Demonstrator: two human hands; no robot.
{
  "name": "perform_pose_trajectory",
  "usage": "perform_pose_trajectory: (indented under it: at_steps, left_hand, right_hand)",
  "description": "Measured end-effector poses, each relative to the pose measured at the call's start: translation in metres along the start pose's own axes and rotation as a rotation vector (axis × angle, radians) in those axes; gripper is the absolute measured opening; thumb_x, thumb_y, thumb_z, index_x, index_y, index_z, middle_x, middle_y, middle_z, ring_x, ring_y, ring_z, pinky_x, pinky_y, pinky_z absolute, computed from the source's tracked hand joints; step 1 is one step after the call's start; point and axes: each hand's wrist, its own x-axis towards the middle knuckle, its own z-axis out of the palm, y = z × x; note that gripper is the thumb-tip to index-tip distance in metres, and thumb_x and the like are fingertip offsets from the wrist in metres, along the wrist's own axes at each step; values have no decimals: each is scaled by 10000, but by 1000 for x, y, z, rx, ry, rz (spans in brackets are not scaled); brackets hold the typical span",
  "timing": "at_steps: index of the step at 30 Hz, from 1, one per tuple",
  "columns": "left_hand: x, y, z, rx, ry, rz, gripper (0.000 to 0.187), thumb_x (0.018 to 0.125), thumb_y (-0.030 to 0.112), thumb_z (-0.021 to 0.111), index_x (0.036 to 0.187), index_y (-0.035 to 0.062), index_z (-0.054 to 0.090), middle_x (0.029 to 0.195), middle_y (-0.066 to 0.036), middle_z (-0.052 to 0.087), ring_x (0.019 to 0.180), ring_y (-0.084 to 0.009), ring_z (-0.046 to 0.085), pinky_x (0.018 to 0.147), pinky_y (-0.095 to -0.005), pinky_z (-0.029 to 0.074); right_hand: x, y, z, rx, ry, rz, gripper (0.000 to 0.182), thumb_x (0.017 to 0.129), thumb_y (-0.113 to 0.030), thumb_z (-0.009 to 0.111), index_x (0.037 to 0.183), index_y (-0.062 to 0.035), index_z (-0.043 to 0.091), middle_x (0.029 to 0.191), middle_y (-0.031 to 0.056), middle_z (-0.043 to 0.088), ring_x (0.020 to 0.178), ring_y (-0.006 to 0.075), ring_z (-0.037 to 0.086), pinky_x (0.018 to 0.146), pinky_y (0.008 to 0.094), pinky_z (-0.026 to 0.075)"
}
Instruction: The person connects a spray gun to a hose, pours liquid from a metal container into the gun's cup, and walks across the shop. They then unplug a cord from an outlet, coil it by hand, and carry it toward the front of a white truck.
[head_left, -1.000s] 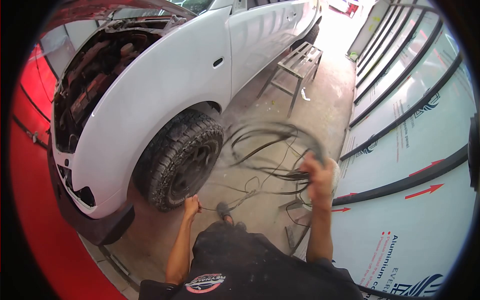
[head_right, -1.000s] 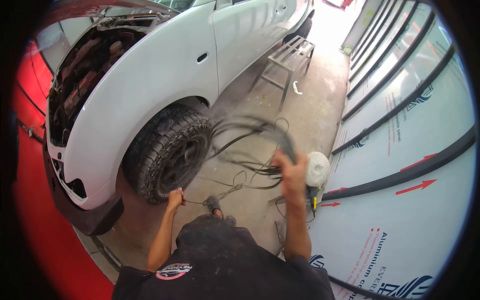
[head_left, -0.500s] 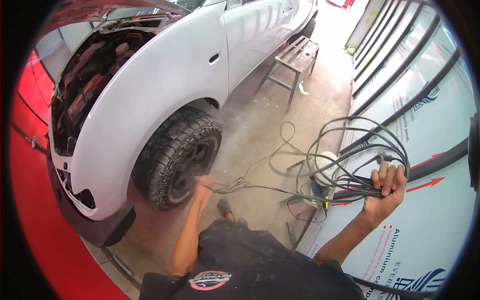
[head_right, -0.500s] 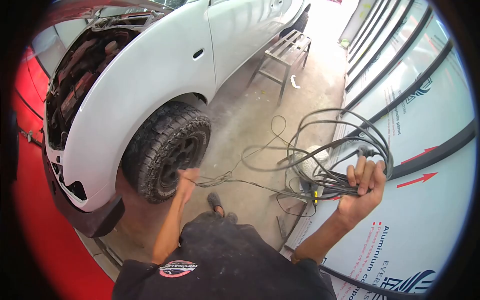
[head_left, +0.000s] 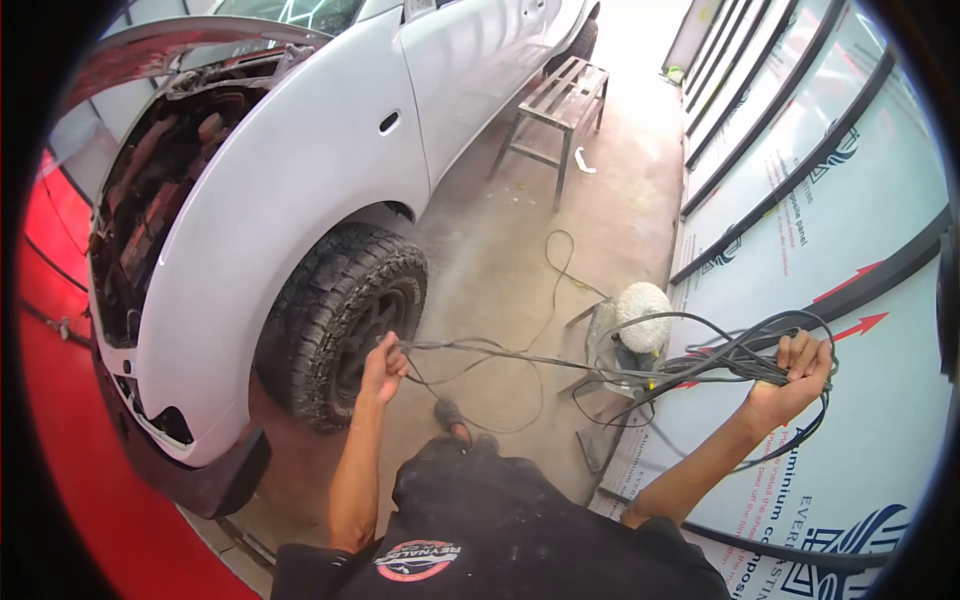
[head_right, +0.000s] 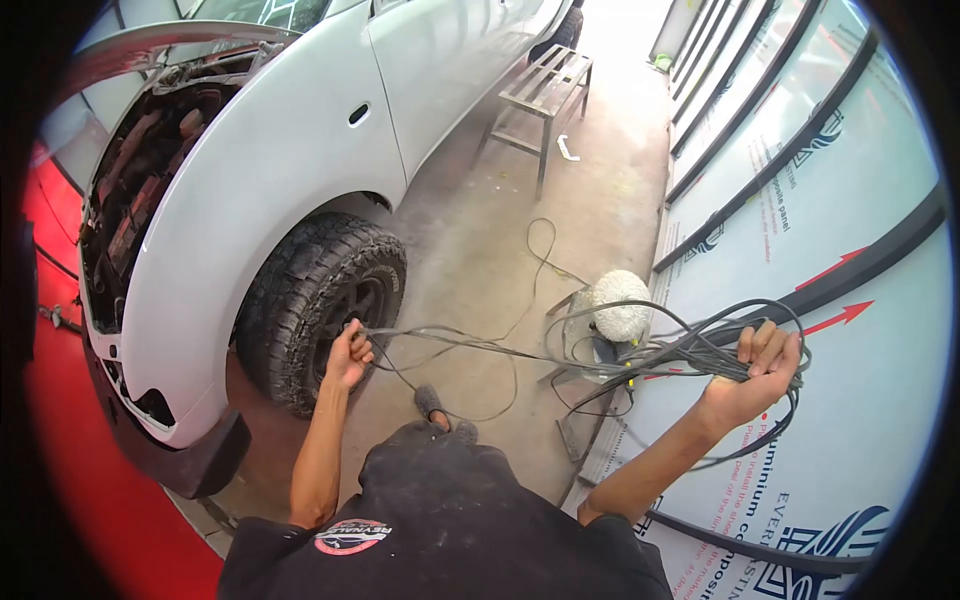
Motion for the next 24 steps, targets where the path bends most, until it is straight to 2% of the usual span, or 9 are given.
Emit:
perform_pose_trajectory:
  at_steps: [3,8,12,13,16,17,20,21,24]
  left_hand:
    - [11,-6,14,64,99,-86,162,938,293,585,888,143,549,704,18,538,516,-80,388,517,-247,299]
    - [-12,22,131,-88,-307,16,167,972,290,520,932,133,563,769,-18,602,513,-80,388,522,-239,312]
    - [-39,36,154,-36,-474,102,193,975,307,509,963,123,567,764,-31,599,504,-79,378,520,-236,315]
    - [-40,34,147,125,-372,140,197,971,297,511,983,108,563,738,-29,581,500,-75,374,517,-232,315]
    - [-26,22,101,280,-127,-18,203,970,287,515,969,96,583,703,-6,567,497,-76,388,515,-229,333]
    - [-28,19,92,300,-125,-64,199,958,254,542,940,63,598,694,-10,569,515,-79,417,526,-236,353]
    - [-39,7,74,703,-141,26,224,925,247,604,857,35,632,667,-12,575,546,-75,459,544,-236,370]
    - [-35,5,54,941,-132,-1,288,881,277,670,779,8,660,637,-18,594,567,-77,507,541,-233,390]
    - [-55,2,34,1427,-20,-56,360,855,332,696,708,4,669,601,-15,600,549,-74,524,521,-223,395]
  right_hand:
    - [3,0,3,-14,-25,-6,402,968,-121,400,610,-136,219,569,-25,191,544,89,161,509,248,212]
    - [-2,-1,14,-93,5,-25,411,968,-134,387,604,-138,195,580,-16,204,569,102,188,542,253,212]
    - [7,-15,-10,28,6,-15,407,978,-136,382,614,-136,199,584,-16,196,567,96,174,529,250,208]
    - [8,-20,-15,11,26,-56,405,981,-135,386,618,-134,204,581,-17,192,563,92,165,519,246,205]
    - [7,-32,-24,-18,87,-79,405,981,-133,386,617,-133,208,577,-18,193,557,90,160,513,244,201]
    - [8,-33,-27,-33,97,-92,403,978,-131,390,617,-134,209,575,-19,191,554,90,155,513,245,198]
    - [6,-33,-40,-94,132,-122,399,969,-123,401,618,-134,213,568,-22,184,546,89,142,510,246,190]
    - [5,-33,-44,-99,128,-121,394,963,-119,413,620,-135,219,567,-24,185,544,89,138,512,249,188]
    - [1,-31,-50,-146,142,-135,392,962,-121,415,620,-135,223,571,-24,186,548,89,139,516,250,189]
